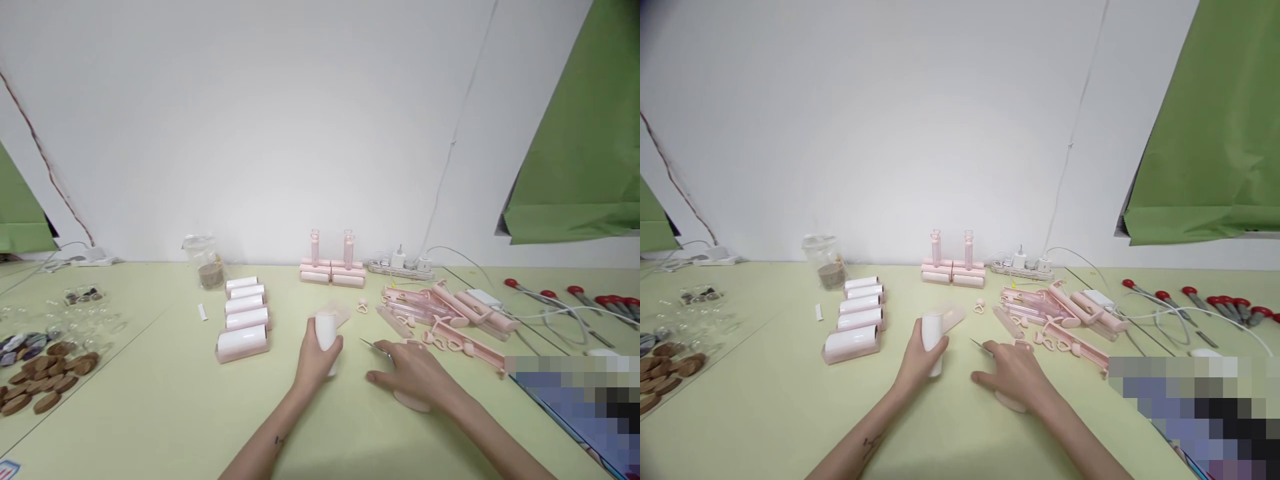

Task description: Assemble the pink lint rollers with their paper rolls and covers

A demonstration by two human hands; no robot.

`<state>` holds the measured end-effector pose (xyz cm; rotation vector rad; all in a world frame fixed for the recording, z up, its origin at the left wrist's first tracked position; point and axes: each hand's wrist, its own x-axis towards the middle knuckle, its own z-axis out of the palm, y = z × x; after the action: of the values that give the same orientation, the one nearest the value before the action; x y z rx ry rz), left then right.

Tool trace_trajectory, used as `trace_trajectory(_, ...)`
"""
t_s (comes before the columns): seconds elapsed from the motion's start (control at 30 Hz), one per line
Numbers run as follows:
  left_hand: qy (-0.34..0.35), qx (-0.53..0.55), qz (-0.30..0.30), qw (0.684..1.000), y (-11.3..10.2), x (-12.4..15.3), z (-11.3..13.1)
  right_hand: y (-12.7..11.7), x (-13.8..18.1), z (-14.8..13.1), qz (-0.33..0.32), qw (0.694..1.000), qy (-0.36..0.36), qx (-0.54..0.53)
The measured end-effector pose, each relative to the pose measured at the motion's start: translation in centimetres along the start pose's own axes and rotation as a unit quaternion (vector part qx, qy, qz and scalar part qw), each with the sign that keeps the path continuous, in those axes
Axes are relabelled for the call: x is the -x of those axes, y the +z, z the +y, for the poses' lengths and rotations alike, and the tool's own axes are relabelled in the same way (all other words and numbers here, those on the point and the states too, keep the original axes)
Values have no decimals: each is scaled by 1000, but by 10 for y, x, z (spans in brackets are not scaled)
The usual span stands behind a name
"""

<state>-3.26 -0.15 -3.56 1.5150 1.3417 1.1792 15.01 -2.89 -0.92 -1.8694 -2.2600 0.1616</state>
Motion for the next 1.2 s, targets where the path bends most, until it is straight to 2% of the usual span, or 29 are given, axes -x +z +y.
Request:
trace_trajectory(0.1, 47, -172, -17, 984, -14, -11, -2, 5, -4, 8, -20, 999, -18, 26)
trace_trajectory(0.27, 78, -258, -58, 961, -39, -25, -6, -3, -9, 29, -47, 996, -68, 18)
trace_trajectory(0.47, 95, -314, -124, 936, -61, -34, -1, -12, -8, 45, -47, 994, -96, 29)
trace_trajectory(0.57, 98, -313, -126, 936, -59, -34, -1, -15, -10, 52, -26, 993, -110, 44)
trace_trajectory(0.63, 96, -304, -118, 940, -53, -31, -1, -16, -12, 54, 11, 992, -109, 56)
trace_trajectory(0.7, 97, -293, -103, 946, -46, -26, -1, -16, -13, 51, 57, 994, -85, 42)
trace_trajectory(0.77, 103, -276, -72, 953, -39, -19, 1, -15, -12, 40, 90, 993, -68, -20)
trace_trajectory(0.9, 124, -219, -16, 968, -34, -4, 7, -14, -3, 4, 84, 978, -117, -148)
trace_trajectory(1.03, 135, -285, -18, 949, -37, 3, 9, -9, 6, -20, 77, 974, -144, -156)
trace_trajectory(1.2, 122, -349, -40, 928, -40, 6, 7, -4, 7, -23, 69, 976, -152, -137)
